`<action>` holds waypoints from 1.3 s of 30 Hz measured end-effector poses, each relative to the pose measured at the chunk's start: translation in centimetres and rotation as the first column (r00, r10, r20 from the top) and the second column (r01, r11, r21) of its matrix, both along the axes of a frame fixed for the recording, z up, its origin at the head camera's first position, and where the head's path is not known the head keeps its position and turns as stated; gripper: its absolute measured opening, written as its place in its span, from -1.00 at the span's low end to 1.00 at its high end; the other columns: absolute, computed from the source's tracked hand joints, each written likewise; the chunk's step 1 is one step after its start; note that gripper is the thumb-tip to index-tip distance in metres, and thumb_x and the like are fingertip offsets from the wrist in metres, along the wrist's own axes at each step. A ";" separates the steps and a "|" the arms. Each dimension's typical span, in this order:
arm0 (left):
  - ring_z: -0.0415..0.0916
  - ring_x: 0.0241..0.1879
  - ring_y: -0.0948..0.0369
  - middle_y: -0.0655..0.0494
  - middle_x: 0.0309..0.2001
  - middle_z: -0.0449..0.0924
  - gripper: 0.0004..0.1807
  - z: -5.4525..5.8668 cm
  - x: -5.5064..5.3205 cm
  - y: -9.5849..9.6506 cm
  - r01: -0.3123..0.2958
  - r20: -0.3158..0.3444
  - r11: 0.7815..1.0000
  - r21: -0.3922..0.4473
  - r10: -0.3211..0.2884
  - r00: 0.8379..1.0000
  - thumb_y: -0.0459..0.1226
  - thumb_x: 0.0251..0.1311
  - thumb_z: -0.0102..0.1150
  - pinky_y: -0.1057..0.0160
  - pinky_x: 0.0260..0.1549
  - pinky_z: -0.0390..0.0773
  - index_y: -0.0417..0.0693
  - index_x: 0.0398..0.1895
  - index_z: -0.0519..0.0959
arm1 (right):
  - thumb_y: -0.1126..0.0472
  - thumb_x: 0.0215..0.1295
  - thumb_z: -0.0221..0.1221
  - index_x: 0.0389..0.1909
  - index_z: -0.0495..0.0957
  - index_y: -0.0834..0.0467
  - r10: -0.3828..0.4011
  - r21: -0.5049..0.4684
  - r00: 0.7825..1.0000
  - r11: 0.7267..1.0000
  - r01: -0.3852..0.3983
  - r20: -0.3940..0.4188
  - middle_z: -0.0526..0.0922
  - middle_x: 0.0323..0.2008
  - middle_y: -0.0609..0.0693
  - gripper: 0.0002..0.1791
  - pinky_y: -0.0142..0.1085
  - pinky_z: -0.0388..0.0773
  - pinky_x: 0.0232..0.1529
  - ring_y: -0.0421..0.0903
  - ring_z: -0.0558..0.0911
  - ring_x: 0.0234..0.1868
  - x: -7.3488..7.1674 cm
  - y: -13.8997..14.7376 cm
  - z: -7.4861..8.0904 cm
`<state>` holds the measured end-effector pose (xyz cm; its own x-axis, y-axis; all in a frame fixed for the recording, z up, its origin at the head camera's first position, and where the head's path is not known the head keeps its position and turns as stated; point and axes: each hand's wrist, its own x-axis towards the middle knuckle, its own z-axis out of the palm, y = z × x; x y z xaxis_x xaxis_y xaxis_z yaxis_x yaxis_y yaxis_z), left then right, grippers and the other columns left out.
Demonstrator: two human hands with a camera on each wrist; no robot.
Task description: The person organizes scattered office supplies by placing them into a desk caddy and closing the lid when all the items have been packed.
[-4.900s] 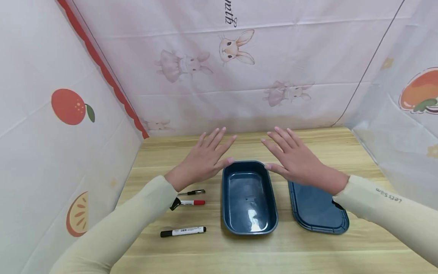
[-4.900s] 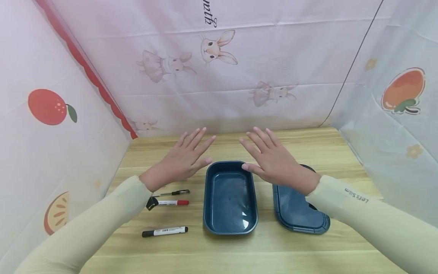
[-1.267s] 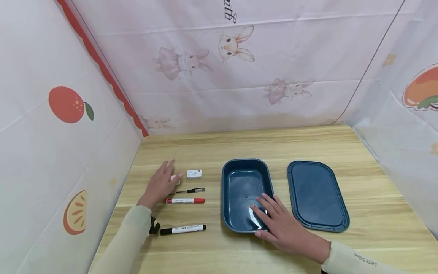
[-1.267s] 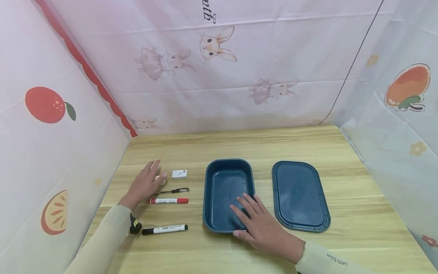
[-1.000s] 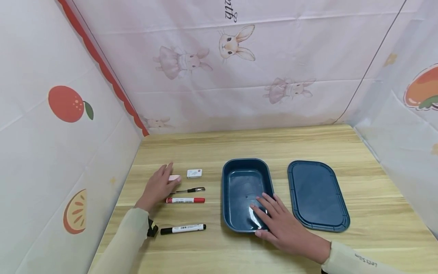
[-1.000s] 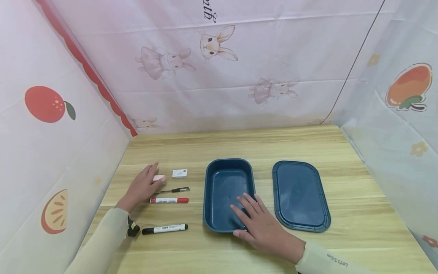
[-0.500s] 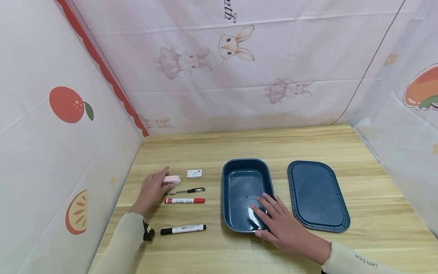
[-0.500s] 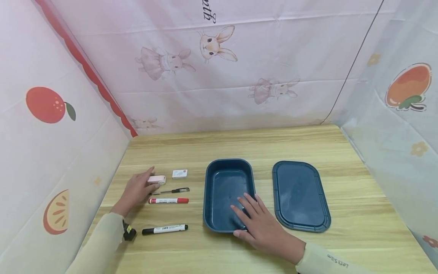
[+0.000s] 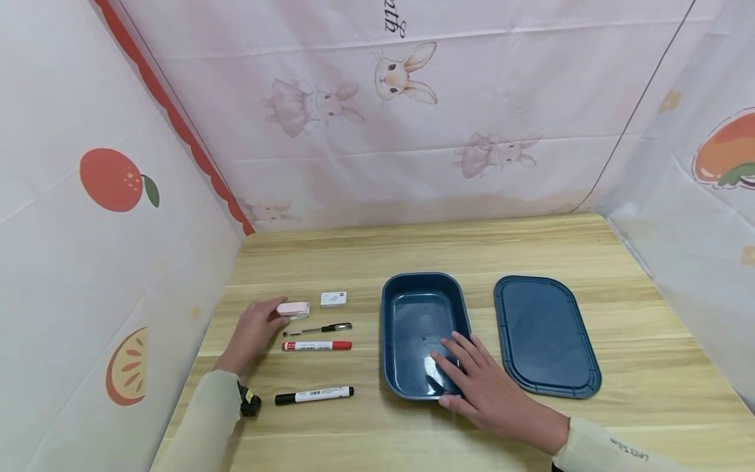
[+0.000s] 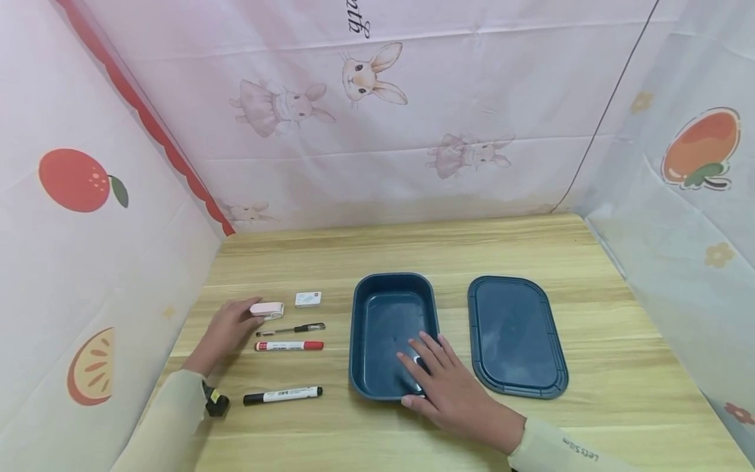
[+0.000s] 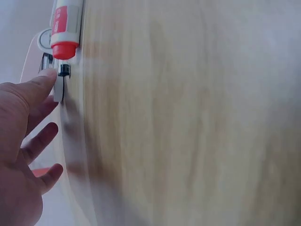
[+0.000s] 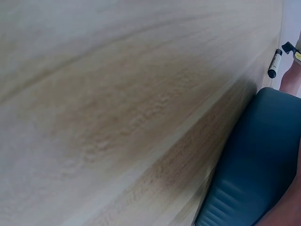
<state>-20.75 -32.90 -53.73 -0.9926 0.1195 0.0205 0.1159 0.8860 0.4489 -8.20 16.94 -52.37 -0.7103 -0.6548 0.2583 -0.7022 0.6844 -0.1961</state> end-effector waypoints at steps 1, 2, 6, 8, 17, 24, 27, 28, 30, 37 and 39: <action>0.43 0.21 -0.18 -0.20 0.26 0.54 -0.41 -0.1 0.1 -0.2 0.000 0.000 1.000 0.010 0.000 1.000 -0.19 0.33 0.28 -0.27 0.24 0.35 -0.10 0.40 0.42 | -0.25 0.50 -0.01 0.56 0.17 -0.01 0.002 -0.002 1.000 1.000 -0.002 -0.003 0.10 0.58 0.05 -0.27 -0.12 -0.41 0.58 0.11 0.00 0.60 0.0 0.0 0.0; 0.43 0.22 -0.18 -0.20 0.25 0.55 -0.44 -0.1 0.1 -0.4 -0.004 -0.002 1.000 0.023 0.004 1.000 -0.20 0.33 0.27 -0.27 0.26 0.35 -0.10 0.38 0.45 | -0.25 0.50 0.00 0.56 0.18 -0.01 0.003 -0.002 1.000 1.000 -0.003 -0.008 0.10 0.58 0.06 -0.27 -0.12 -0.40 0.58 0.12 0.01 0.60 0.0 0.0 0.0; 0.46 0.16 -0.15 -0.15 0.13 0.64 -0.57 -0.4 0.4 -0.9 -0.020 -0.006 0.997 0.077 0.020 1.000 -0.23 0.34 0.26 -0.26 0.22 0.36 -0.11 0.25 0.56 | -0.26 0.50 -0.02 0.56 0.17 -0.03 -0.002 0.008 1.000 1.000 0.002 -0.004 0.10 0.58 0.07 -0.27 -0.08 -0.37 0.59 0.12 0.01 0.60 0.0 0.0 0.0; 0.47 0.13 -0.12 -0.11 0.09 0.67 -0.60 -0.5 0.5 -1.0 -0.031 -0.005 0.995 0.092 0.031 0.999 -0.22 0.35 0.26 -0.25 0.19 0.38 -0.08 0.23 0.58 | -0.27 0.50 -0.03 0.57 0.15 -0.05 -0.007 0.016 1.000 1.000 0.007 0.005 0.09 0.58 0.06 -0.26 -0.07 -0.37 0.59 0.11 0.00 0.61 0.0 0.0 0.0; 0.47 0.05 -0.07 -0.09 0.05 0.66 -0.50 0.1 0.6 -0.2 -0.044 0.004 0.993 0.112 0.044 0.999 -0.15 0.35 0.26 -0.21 0.06 0.45 0.04 0.35 0.50 | -0.27 0.50 -0.03 0.56 0.17 -0.05 -0.003 0.015 1.000 1.000 0.003 0.017 0.12 0.57 0.08 -0.27 -0.08 -0.38 0.58 0.09 -0.02 0.61 0.0 0.0 0.0; 0.47 0.01 -0.01 -0.03 0.06 0.68 -0.58 0.1 0.4 0.1 -0.081 0.005 0.989 0.125 0.081 0.997 -0.11 0.31 0.30 -0.13 0.03 0.47 0.10 0.22 0.61 | -0.28 0.51 -0.05 0.58 0.12 -0.06 -0.001 0.032 1.000 0.999 0.000 0.010 0.08 0.58 0.07 -0.26 -0.12 -0.46 0.58 0.10 -0.03 0.61 -0.1 0.0 0.0; 0.46 0.01 0.01 -0.03 0.09 0.67 -0.57 0.2 0.4 0.2 -0.103 0.014 0.987 0.125 0.102 0.995 -0.09 0.32 0.29 -0.09 0.00 0.47 0.09 0.22 0.61 | -0.28 0.51 -0.06 0.59 0.11 -0.07 -0.006 0.037 1.000 0.999 0.005 0.009 0.12 0.57 0.09 -0.26 -0.11 -0.45 0.58 0.09 -0.04 0.62 -0.1 0.0 0.0; 0.46 0.01 0.00 -0.04 0.10 0.66 -0.56 0.2 0.4 0.2 -0.109 0.015 0.986 0.126 0.108 0.994 -0.08 0.32 0.29 -0.10 0.01 0.48 0.08 0.23 0.61 | -0.28 0.51 -0.06 0.58 0.11 -0.07 -0.005 0.037 1.000 0.999 0.005 0.006 0.13 0.57 0.10 -0.26 -0.10 -0.44 0.58 0.09 -0.03 0.62 -0.1 0.0 0.0; 0.46 0.03 0.00 -0.04 0.11 0.65 -0.55 0.3 0.4 0.3 -0.120 0.013 0.984 0.132 0.119 0.993 -0.05 0.32 0.27 -0.11 0.03 0.47 0.09 0.24 0.60 | -0.28 0.51 -0.05 0.58 0.12 -0.07 -0.007 0.039 1.000 0.999 0.007 -0.001 0.13 0.57 0.10 -0.26 -0.09 -0.42 0.58 0.09 -0.03 0.62 -0.1 0.0 0.0; 0.46 0.04 0.00 -0.03 0.07 0.63 -0.51 1.8 0.2 1.9 -0.121 -0.017 0.980 0.155 0.125 0.992 0.05 0.33 0.24 -0.10 0.01 0.47 0.16 0.28 0.59 | -0.28 0.51 -0.05 0.58 0.13 -0.06 -0.006 0.042 1.000 0.999 0.006 -0.008 0.13 0.56 0.11 -0.26 -0.11 -0.45 0.58 0.10 -0.02 0.61 -0.1 0.0 -0.1; 0.46 -0.02 0.03 -0.02 0.00 0.63 -0.51 2.5 0.0 2.8 -0.107 -0.032 0.984 0.145 0.113 0.993 0.05 0.33 0.25 -0.02 -0.07 0.46 0.17 0.27 0.59 | -0.28 0.51 -0.05 0.58 0.11 -0.07 -0.008 0.042 1.000 0.999 0.008 -0.006 0.14 0.56 0.10 -0.25 -0.11 -0.45 0.58 0.09 -0.03 0.61 -0.1 0.0 -0.1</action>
<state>-20.71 -30.11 -51.24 -0.9976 0.0026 0.0697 0.0419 0.8218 0.5683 -8.29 16.89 -52.50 -0.7141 -0.6597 0.2343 -0.6978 0.6974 -0.1631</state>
